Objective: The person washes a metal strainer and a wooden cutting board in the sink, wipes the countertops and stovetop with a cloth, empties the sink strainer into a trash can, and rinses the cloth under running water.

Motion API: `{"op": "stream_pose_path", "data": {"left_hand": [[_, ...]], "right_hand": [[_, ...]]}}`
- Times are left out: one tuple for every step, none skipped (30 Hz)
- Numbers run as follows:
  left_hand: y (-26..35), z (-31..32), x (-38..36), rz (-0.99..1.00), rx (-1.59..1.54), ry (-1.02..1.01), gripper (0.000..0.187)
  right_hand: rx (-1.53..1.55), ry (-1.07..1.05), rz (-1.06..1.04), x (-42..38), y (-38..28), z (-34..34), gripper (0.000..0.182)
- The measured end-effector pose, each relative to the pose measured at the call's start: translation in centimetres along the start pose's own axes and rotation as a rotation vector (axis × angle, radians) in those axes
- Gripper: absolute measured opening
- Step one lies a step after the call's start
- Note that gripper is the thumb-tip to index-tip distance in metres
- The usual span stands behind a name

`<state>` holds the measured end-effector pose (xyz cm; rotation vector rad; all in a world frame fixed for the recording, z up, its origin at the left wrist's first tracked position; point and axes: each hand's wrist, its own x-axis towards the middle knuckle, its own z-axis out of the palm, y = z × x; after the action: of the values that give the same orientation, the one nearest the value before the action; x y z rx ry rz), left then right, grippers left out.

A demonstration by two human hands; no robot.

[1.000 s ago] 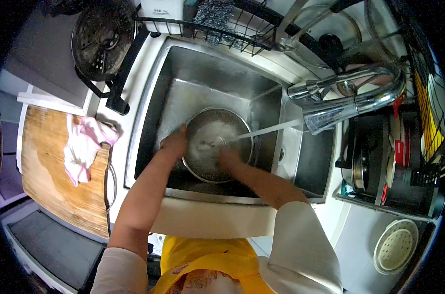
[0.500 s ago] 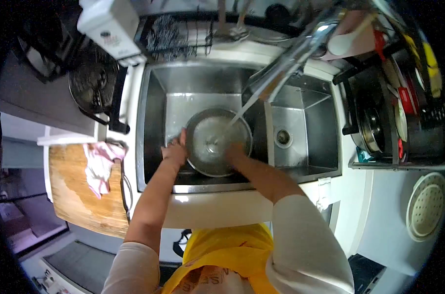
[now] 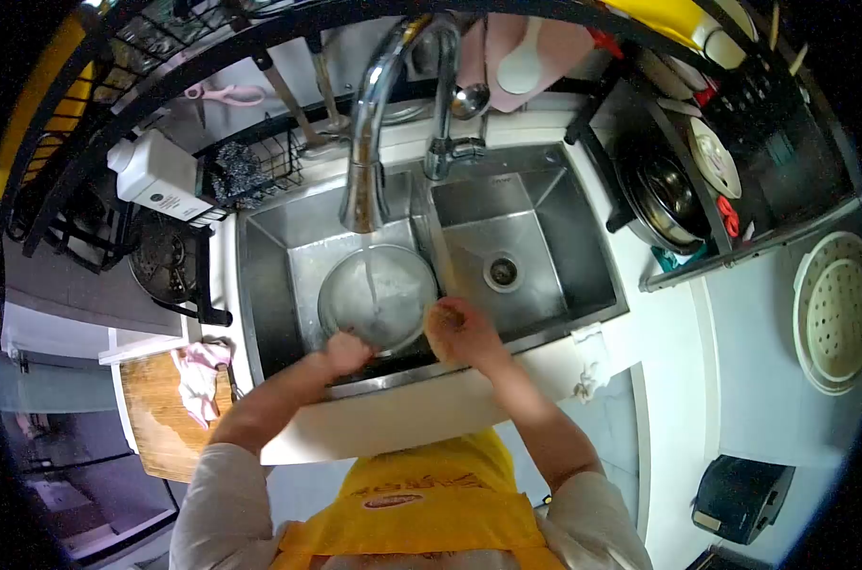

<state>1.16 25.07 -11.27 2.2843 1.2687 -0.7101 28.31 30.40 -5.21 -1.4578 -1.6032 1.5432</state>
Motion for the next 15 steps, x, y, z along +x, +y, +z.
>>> {"op": "stream_pose_path", "data": {"left_hand": [[0.5,-1.8,-0.3,-0.045,-0.204,0.123,0.026],[0.0,-3.0,0.0,-0.062,-0.326,0.326,0.021],[-0.2,-4.5,-0.3,-0.016,-0.593,0.613,0.022],[-1.2,-5.8,0.9,-0.127,-0.809,0.742,0.022],[-1.6,-7.7,0.7,-0.192,-0.866,0.792,0.018],[-2.1,-7.2,1.7,-0.186,-1.064,0.888,0.02],[-2.4,-6.9,2.3,-0.178,-1.265,0.982,0.023],[-2.3,-6.1,2.6,-0.182,-1.267,0.989,0.023],[-1.6,-5.5,2.6,-0.257,-1.476,1.054,0.024],[-0.8,-4.5,2.5,-0.338,-1.689,1.111,0.026],[-0.2,-3.5,2.7,-0.35,-1.697,1.115,0.026],[0.1,-2.4,3.1,-0.435,-1.922,1.236,0.026],[0.3,-1.0,3.7,-0.527,-2.15,1.355,0.027],[-0.1,1.2,4.1,-0.461,-2.221,1.401,0.028],[-0.1,1.2,3.8,-0.468,-2.224,1.416,0.028]], "right_hand": [[0.003,0.004,0.009,-0.7,-0.7,-0.7,0.04],[0.028,0.072,0.046,-1.3,-2.5,-1.6,0.038],[0.054,0.137,0.088,-1.7,-3.4,-2.1,0.036],[0.147,0.167,0.002,-1.6,-3.2,-2.2,0.039],[0.149,0.165,-0.003,-1.3,-3.0,-2.1,0.039],[0.104,0.191,-0.072,-0.9,-3.0,-1.8,0.036],[0.059,0.215,-0.138,-0.5,-2.9,-1.2,0.033],[0.055,0.209,-0.142,0.0,-2.7,0.1,0.033],[0.076,0.232,-0.365,0.5,-2.3,2.1,0.031],[0.1,0.249,-0.583,0.6,-3.4,3.9,0.028],[-0.294,0.228,-0.656,0.4,-4.4,4.9,0.032],[-0.176,0.064,-0.645,0.4,-5.4,7.0,0.037],[-0.351,0.063,-0.857,1.7,-3.8,9.3,0.032],[-0.486,0.059,-0.898,2.4,-3.5,11.0,0.028],[-0.617,0.061,-0.944,3.6,-3.5,12.4,0.024]]}}
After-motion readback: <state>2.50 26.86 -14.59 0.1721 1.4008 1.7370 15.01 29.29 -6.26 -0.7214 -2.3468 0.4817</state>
